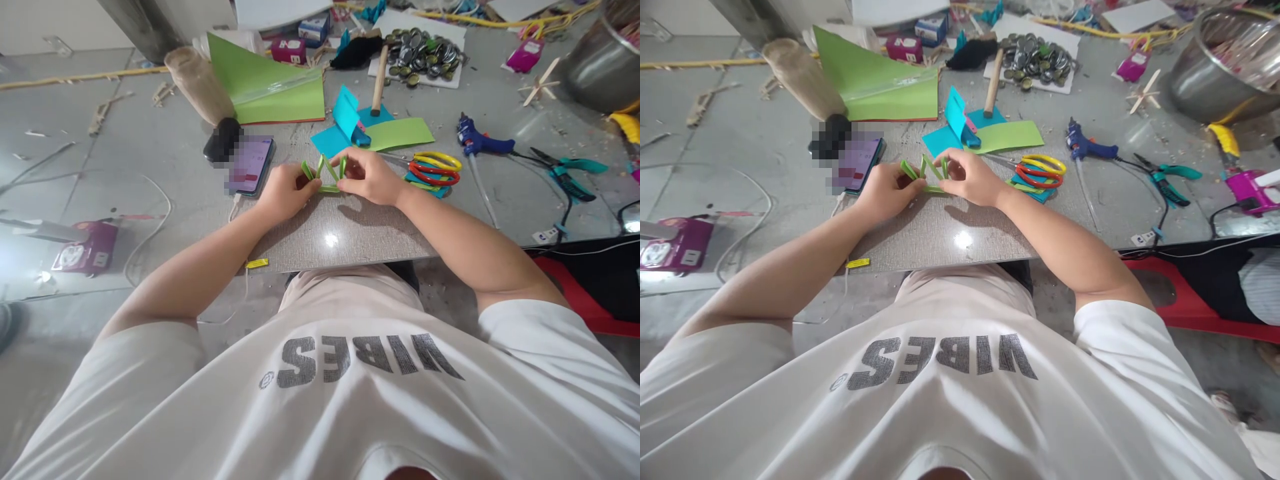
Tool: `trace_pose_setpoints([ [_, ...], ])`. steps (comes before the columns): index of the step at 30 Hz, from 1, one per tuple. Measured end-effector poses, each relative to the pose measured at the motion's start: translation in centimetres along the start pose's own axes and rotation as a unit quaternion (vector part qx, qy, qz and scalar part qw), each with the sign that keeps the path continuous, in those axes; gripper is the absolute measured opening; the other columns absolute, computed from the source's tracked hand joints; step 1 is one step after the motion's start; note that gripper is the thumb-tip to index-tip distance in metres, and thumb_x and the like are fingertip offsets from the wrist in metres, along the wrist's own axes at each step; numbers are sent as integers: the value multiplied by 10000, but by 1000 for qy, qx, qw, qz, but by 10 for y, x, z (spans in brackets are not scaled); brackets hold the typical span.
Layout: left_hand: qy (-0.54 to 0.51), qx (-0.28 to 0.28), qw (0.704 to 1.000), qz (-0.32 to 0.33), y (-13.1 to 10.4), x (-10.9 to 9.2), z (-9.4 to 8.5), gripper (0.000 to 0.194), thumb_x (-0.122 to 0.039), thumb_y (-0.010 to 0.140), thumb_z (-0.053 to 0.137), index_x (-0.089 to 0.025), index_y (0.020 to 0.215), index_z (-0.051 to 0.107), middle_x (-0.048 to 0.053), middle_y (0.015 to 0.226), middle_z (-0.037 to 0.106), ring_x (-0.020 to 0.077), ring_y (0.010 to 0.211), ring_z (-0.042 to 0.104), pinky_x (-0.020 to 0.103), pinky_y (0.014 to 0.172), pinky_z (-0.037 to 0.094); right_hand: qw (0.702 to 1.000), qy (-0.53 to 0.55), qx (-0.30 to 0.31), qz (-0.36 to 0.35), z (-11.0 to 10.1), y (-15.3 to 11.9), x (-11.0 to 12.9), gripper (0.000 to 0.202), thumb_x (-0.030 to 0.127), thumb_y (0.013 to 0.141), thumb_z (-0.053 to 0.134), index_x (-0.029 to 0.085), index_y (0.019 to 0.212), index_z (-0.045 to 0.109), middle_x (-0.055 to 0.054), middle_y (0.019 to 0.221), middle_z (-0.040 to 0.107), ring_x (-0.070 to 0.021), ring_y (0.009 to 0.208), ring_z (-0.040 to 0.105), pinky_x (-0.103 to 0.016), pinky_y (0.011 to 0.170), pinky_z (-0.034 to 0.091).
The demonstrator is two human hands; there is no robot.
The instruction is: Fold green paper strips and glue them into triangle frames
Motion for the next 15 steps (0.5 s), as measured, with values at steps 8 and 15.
trace_pose_setpoints([
  [8, 34, 49, 998, 16, -3, -11, 5, 229, -398, 977, 813, -245, 827, 731, 0, 697, 576, 214, 749, 525, 387, 804, 445, 994, -79, -53, 51, -14, 5, -10, 442, 594, 1083, 854, 269, 880, 634, -51, 843, 681, -242, 875, 590, -421, 836, 533],
  [15, 89, 56, 994, 36, -8, -16, 8, 141, -353, 969, 744, -246, 991, 833, 19, 724, 650, 242, 747, 614, 391, 818, 494, 990, -125, -15, 63, 3, -6, 20, 275, 351, 975, 930, 248, 1055, 688, -45, 921, 787, -232, 833, 666, -397, 791, 484],
])
Point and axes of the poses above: each hand's wrist, its own y-axis towards the middle knuckle, its own z-axis out of the palm, x = y × z, the point moved 6 cm from there along y, towards the middle knuckle
